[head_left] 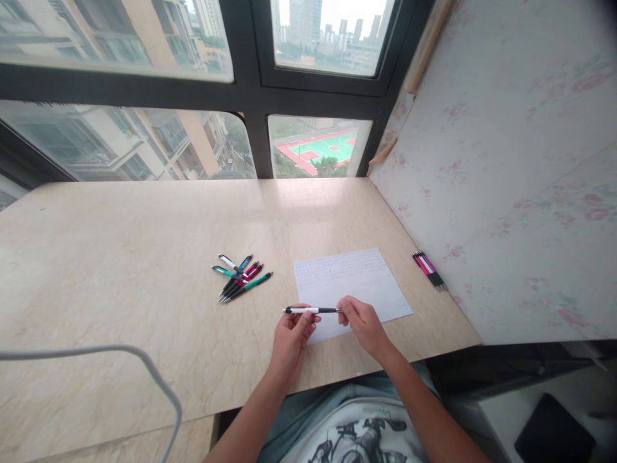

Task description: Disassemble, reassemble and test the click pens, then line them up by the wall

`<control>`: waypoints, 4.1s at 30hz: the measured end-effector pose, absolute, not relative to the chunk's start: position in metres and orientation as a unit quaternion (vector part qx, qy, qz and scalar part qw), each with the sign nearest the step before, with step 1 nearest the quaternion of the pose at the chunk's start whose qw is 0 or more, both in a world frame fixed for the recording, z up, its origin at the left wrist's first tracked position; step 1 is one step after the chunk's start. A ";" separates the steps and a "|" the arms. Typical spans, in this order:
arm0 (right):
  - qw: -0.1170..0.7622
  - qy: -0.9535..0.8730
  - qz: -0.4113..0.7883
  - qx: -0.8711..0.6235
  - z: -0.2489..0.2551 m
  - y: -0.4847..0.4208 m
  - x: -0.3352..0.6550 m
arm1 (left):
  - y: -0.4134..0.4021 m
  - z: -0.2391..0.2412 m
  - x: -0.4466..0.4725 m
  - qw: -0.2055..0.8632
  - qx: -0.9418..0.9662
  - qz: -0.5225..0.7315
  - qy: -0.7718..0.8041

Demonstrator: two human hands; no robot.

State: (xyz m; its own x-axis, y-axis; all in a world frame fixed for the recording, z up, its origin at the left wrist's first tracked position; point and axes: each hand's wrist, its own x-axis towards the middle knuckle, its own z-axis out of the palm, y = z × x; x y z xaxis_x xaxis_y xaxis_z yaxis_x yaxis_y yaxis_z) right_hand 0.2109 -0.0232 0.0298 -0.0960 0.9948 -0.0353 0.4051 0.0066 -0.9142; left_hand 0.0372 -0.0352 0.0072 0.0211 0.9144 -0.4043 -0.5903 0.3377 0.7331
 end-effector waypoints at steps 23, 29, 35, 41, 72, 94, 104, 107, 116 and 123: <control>0.312 -0.689 0.310 -0.575 0.030 -0.023 0.213 | -0.037 0.006 0.037 0.667 0.240 0.535 0.460; 0.267 -0.790 0.173 -0.525 0.049 -0.030 0.196 | -0.037 0.003 0.037 0.627 0.312 0.518 0.491; 0.250 -0.800 0.200 -0.506 0.045 -0.032 0.189 | -0.037 0.009 0.036 0.589 0.409 0.489 0.497; 0.396 -0.603 0.452 -0.524 0.028 -0.025 0.202 | -0.035 0.014 0.033 0.586 0.425 0.476 0.499; 0.578 -0.366 0.507 -0.524 0.001 -0.014 0.215 | -0.034 -0.001 0.022 0.306 0.710 0.362 0.521; 0.603 -0.338 0.479 -0.542 -0.006 -0.008 0.220 | -0.031 0.000 0.023 0.225 0.795 0.290 0.483; 0.600 -0.345 0.460 -0.556 -0.006 -0.008 0.221 | -0.031 0.001 0.023 0.219 0.798 0.290 0.482; 0.598 -0.345 0.460 -0.558 -0.006 -0.008 0.221 | -0.032 0.001 0.023 0.219 0.798 0.291 0.480; 0.597 -0.343 0.466 -0.555 -0.007 -0.007 0.222 | -0.032 0.002 0.023 0.220 0.797 0.292 0.481; 0.595 -0.349 0.469 -0.551 -0.004 -0.009 0.221 | -0.032 0.001 0.023 0.215 0.799 0.292 0.479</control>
State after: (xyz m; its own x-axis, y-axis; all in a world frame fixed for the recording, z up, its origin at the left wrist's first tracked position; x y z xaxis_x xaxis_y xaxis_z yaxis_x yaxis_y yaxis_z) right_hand 0.2211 -0.0092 -0.0035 0.3157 0.9433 -0.1024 -0.1733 -0.0488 -0.9837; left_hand 0.0230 -0.0321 0.0007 0.3702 0.8914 0.2615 0.6399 -0.4488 0.6238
